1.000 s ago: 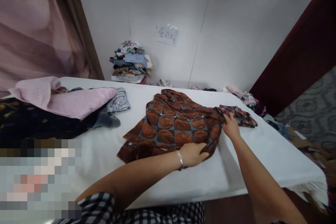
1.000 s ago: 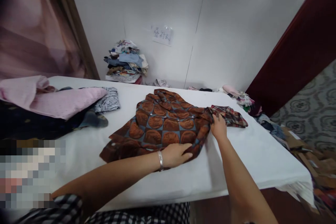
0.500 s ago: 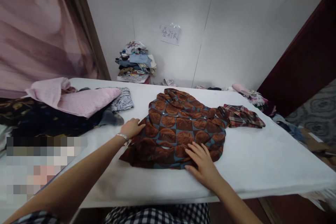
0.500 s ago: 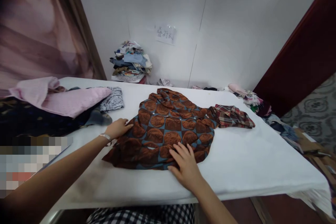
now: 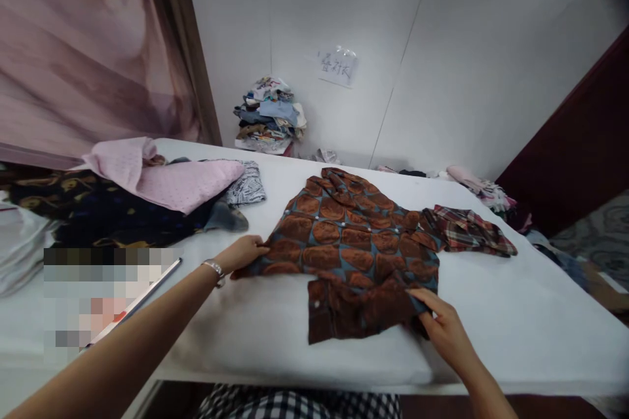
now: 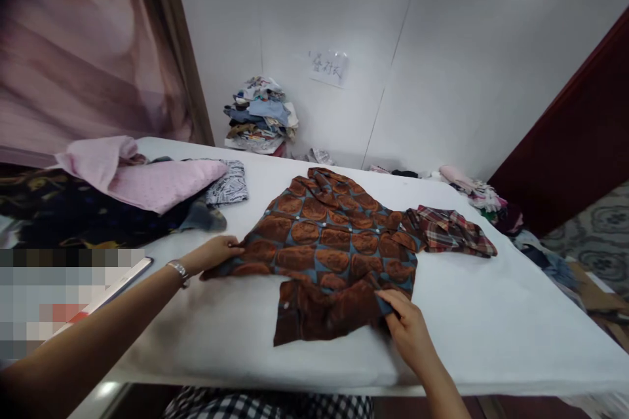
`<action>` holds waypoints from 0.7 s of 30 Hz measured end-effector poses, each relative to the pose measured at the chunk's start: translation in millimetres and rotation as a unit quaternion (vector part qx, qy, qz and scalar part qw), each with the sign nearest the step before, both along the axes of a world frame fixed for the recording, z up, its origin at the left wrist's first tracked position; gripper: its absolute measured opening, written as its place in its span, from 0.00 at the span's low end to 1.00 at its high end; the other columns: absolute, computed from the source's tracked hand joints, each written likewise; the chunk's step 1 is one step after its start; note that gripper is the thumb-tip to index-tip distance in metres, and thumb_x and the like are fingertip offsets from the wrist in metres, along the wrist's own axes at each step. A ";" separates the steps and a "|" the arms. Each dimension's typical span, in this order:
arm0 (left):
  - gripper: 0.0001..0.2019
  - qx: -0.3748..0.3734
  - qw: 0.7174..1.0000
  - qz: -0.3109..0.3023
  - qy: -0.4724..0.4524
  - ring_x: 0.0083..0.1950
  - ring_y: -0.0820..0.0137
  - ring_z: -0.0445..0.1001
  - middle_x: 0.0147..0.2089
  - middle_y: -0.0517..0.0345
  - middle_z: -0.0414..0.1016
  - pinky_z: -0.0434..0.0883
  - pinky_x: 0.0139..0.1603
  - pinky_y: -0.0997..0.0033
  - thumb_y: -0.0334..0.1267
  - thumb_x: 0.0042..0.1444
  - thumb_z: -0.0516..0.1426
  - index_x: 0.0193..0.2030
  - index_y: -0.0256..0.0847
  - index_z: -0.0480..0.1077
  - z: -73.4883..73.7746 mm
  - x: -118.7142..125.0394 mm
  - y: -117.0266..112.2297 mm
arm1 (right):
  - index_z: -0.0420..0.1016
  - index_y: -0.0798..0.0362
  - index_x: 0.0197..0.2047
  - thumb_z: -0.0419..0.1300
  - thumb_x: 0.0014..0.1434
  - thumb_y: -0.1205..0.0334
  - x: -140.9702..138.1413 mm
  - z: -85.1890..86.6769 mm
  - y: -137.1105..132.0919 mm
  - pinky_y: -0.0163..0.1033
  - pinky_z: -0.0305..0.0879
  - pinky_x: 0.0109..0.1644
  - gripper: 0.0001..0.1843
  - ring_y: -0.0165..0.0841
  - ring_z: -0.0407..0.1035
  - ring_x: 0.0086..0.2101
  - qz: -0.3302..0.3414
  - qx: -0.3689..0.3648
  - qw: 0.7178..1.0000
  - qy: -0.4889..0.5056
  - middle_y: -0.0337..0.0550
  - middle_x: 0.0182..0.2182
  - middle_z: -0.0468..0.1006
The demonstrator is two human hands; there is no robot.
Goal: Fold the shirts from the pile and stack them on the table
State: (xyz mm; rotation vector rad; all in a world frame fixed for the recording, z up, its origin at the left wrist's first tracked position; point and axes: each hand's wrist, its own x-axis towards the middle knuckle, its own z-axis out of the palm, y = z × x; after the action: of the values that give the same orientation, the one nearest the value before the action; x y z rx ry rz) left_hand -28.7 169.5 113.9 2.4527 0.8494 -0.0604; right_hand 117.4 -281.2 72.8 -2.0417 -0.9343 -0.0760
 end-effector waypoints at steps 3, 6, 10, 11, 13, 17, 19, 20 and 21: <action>0.21 0.033 0.999 0.006 0.015 0.38 0.60 0.76 0.35 0.49 0.79 0.68 0.37 0.68 0.55 0.53 0.50 0.33 0.39 0.74 -3.8 0.8 10.0 | 0.80 0.47 0.40 0.51 0.48 0.69 -2.2 -2.0 1.9 0.42 0.70 0.51 0.20 0.37 0.73 0.45 0.022 -0.023 0.998 0.049 0.43 0.41 0.80; 0.26 0.093 0.995 0.040 0.003 0.49 0.55 0.74 0.47 0.41 0.77 0.68 0.46 0.64 0.56 0.56 0.46 0.44 0.36 0.73 -2.7 28.7 21.8 | 0.79 0.48 0.39 0.51 0.49 0.67 3.8 1.3 21.6 0.43 0.68 0.53 0.18 0.38 0.73 0.45 -0.009 0.005 0.998 0.068 0.43 0.42 0.80; 0.29 0.097 0.994 0.055 -0.004 0.55 0.52 0.71 0.53 0.33 0.73 0.67 0.50 0.62 0.55 0.57 0.47 0.50 0.30 0.71 -0.2 79.5 28.2 | 0.78 0.50 0.38 0.50 0.47 0.68 21.7 -0.1 55.3 0.44 0.67 0.52 0.18 0.38 0.73 0.44 -0.026 0.026 0.997 0.060 0.43 0.40 0.80; 0.29 0.095 0.994 0.053 -0.005 0.54 0.52 0.72 0.52 0.32 0.73 0.68 0.49 0.62 0.55 0.56 0.49 0.49 0.30 0.71 0.5 90.7 26.6 | 0.77 0.50 0.37 0.50 0.47 0.68 24.4 -3.6 62.9 0.44 0.67 0.51 0.18 0.38 0.73 0.43 -0.019 0.018 0.998 0.056 0.43 0.39 0.80; 0.26 0.091 0.995 0.042 -0.009 0.51 0.53 0.74 0.50 0.32 0.74 0.69 0.47 0.62 0.53 0.55 0.53 0.48 0.30 0.72 2.5 110.1 19.3 | 0.77 0.50 0.34 0.50 0.48 0.69 25.8 -13.6 75.0 0.44 0.67 0.48 0.15 0.38 0.72 0.40 0.004 0.004 0.999 0.040 0.43 0.36 0.79; 0.22 0.095 0.994 -0.006 -0.055 0.49 0.61 0.74 0.49 0.42 0.74 0.70 0.49 0.58 0.50 0.60 0.51 0.53 0.34 0.68 8.0 138.7 -19.4 | 0.76 0.50 0.31 0.51 0.50 0.69 21.5 -32.1 83.5 0.43 0.66 0.47 0.12 0.38 0.70 0.39 0.028 0.018 0.999 0.022 0.44 0.34 0.78; 0.21 0.101 0.989 -0.060 -0.092 0.51 0.63 0.73 0.52 0.44 0.72 0.69 0.52 0.55 0.49 0.62 0.49 0.55 0.35 0.66 8.3 147.7 -53.6 | 0.76 0.50 0.32 0.52 0.51 0.69 21.1 -35.2 82.2 0.42 0.65 0.47 0.12 0.37 0.70 0.40 0.030 0.032 0.998 0.037 0.45 0.35 0.78; 0.21 0.100 0.984 -0.101 -0.110 0.51 0.63 0.73 0.52 0.43 0.72 0.68 0.53 0.56 0.48 0.61 0.51 0.54 0.36 0.67 7.5 150.3 -73.0 | 0.76 0.50 0.32 0.52 0.51 0.68 21.5 -35.2 81.2 0.42 0.65 0.47 0.12 0.37 0.71 0.40 0.031 0.038 0.998 0.045 0.45 0.35 0.78; 0.19 0.092 0.977 -0.150 -0.123 0.50 0.62 0.73 0.51 0.42 0.73 0.68 0.53 0.58 0.48 0.59 0.54 0.51 0.37 0.70 6.1 151.3 -92.4 | 0.76 0.51 0.32 0.52 0.51 0.68 22.1 -34.6 80.3 0.42 0.65 0.47 0.12 0.37 0.71 0.40 0.032 0.042 0.997 0.051 0.45 0.36 0.78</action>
State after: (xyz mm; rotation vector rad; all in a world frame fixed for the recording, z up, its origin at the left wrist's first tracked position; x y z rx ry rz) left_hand 122.7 77.2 120.1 2.6726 0.3891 0.2184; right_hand 139.5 -200.9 38.1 -1.9190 -0.9180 0.0230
